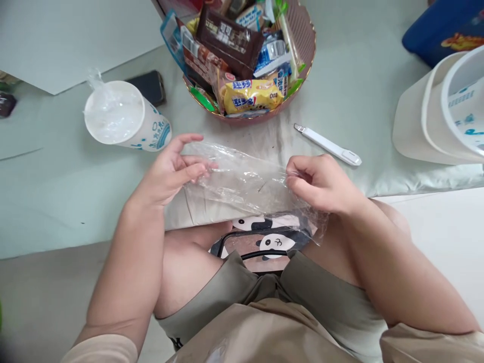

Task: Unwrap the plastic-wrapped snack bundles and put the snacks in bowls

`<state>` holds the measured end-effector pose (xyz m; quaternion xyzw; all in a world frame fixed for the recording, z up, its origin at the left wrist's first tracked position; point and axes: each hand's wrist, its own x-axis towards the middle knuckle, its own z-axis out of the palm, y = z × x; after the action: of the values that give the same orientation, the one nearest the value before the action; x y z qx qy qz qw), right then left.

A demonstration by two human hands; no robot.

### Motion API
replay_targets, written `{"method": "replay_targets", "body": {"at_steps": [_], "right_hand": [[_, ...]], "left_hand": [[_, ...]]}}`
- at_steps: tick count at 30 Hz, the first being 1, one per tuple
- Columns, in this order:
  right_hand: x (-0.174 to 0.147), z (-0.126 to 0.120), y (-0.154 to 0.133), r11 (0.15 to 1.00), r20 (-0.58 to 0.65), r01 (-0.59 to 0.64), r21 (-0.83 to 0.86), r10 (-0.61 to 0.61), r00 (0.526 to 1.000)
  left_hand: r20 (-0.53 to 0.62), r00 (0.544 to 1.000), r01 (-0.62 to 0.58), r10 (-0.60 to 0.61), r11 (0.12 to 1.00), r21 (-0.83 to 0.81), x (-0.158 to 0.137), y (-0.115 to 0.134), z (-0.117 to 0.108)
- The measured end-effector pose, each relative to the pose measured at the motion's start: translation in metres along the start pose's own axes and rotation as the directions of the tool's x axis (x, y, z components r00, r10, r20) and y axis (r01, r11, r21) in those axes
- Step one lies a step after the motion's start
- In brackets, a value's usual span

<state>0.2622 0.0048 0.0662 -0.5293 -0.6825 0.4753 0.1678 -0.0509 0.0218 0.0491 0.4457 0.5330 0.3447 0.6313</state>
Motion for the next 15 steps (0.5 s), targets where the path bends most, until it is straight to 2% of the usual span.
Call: {"method": "replay_targets", "body": {"at_steps": [2, 4, 6, 7, 9, 13, 15], "right_hand": [[-0.002, -0.001, 0.002, 0.995, -0.016, -0.006, 0.099, 0.007, 1.000], [-0.003, -0.004, 0.004, 0.987, 0.002, 0.019, 0.158, -0.019, 1.000], [-0.005, -0.009, 0.006, 0.986, 0.158, 0.036, 0.164, -0.063, 0.986], [-0.006, -0.011, 0.008, 0.986, 0.254, 0.041, 0.161, -0.081, 0.964], [-0.006, -0.014, 0.010, 0.983, 0.357, 0.042, 0.180, -0.105, 0.928], [0.000, 0.000, 0.010, 0.940, 0.222, 0.024, 0.341, -0.106, 0.969], [0.007, 0.014, 0.004, 0.930, 0.231, -0.002, 0.367, -0.088, 0.969]], "left_hand": [[-0.012, 1.000, -0.021, 0.022, 0.998, 0.057, -0.001, 0.000, 0.001], [-0.065, 0.994, -0.084, 0.086, 0.996, 0.033, -0.001, 0.000, 0.002], [-0.129, 0.982, -0.142, 0.137, 0.989, -0.033, 0.000, 0.000, 0.001], [-0.142, 0.979, -0.160, 0.149, 0.985, -0.068, 0.001, 0.000, 0.001], [-0.128, 0.981, -0.159, 0.144, 0.980, -0.118, 0.002, 0.000, 0.002], [-0.091, 0.995, -0.047, 0.037, 0.993, -0.109, 0.003, 0.003, 0.007], [-0.042, 0.999, -0.028, 0.024, 0.994, -0.103, 0.004, 0.004, 0.010]]}}
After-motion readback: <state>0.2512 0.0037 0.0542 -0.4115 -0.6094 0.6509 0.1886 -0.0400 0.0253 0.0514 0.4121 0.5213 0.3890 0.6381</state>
